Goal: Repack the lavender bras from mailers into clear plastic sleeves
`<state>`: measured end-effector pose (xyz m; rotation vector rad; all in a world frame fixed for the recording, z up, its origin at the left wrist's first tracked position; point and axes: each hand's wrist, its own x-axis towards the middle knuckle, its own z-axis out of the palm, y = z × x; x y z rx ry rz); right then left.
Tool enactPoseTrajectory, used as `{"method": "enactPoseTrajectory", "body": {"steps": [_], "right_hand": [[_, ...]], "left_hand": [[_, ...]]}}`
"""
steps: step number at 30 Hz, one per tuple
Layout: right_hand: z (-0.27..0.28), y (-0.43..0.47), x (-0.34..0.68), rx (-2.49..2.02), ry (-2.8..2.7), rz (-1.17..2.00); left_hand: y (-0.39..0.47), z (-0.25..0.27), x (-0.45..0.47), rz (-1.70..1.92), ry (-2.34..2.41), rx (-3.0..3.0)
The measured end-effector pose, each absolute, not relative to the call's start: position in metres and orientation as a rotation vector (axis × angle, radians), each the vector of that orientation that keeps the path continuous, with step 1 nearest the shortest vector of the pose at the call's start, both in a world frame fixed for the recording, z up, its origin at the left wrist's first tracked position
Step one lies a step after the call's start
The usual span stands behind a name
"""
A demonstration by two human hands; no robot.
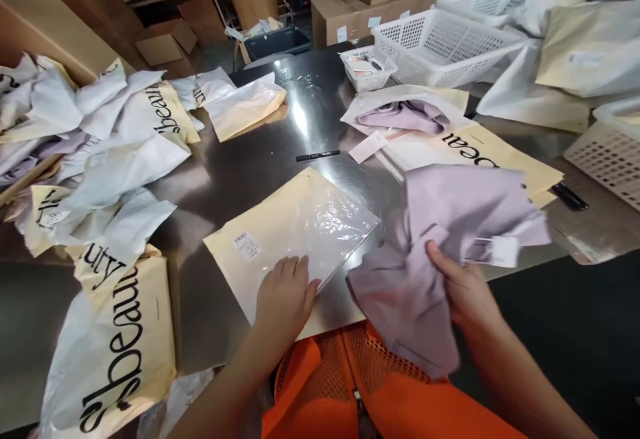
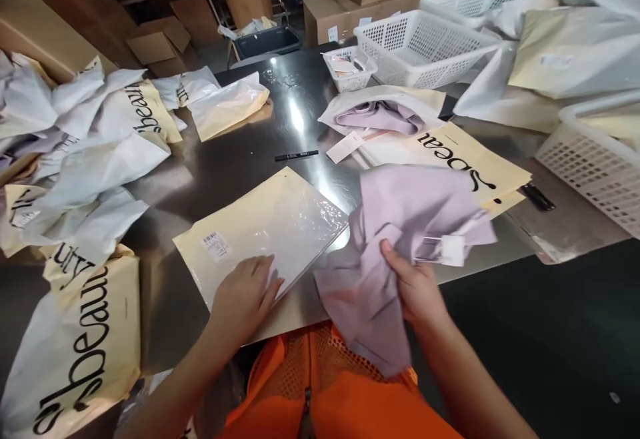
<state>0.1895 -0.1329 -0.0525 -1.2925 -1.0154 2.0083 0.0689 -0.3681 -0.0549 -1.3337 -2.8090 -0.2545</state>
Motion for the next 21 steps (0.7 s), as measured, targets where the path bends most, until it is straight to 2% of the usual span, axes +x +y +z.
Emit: {"method": "enactPoseTrajectory", "body": {"steps": [3,8,13,21], "right_hand": [[-0.035,-0.117,0.214,-1.408,-1.080,1.970],[-0.029,-0.117,0.225,-1.513,-1.181,2.025],[-0.031,-0.125,0.231,-1.634,-1.490,1.998],[-0.020,-0.124,0.238,-1.645,-2.099,1.722]], "left_hand": [[-0.379,-0.082,0.080,0.215,-2.878,-1.358],[-0.374,-0.101,0.087,0.565,-2.798,-1.540],[-0.367,-0.100,0.079,0.572,-2.808,-1.624],[-0.352,-0.079,0.080,0.552,-2.923,-1.742]]}}
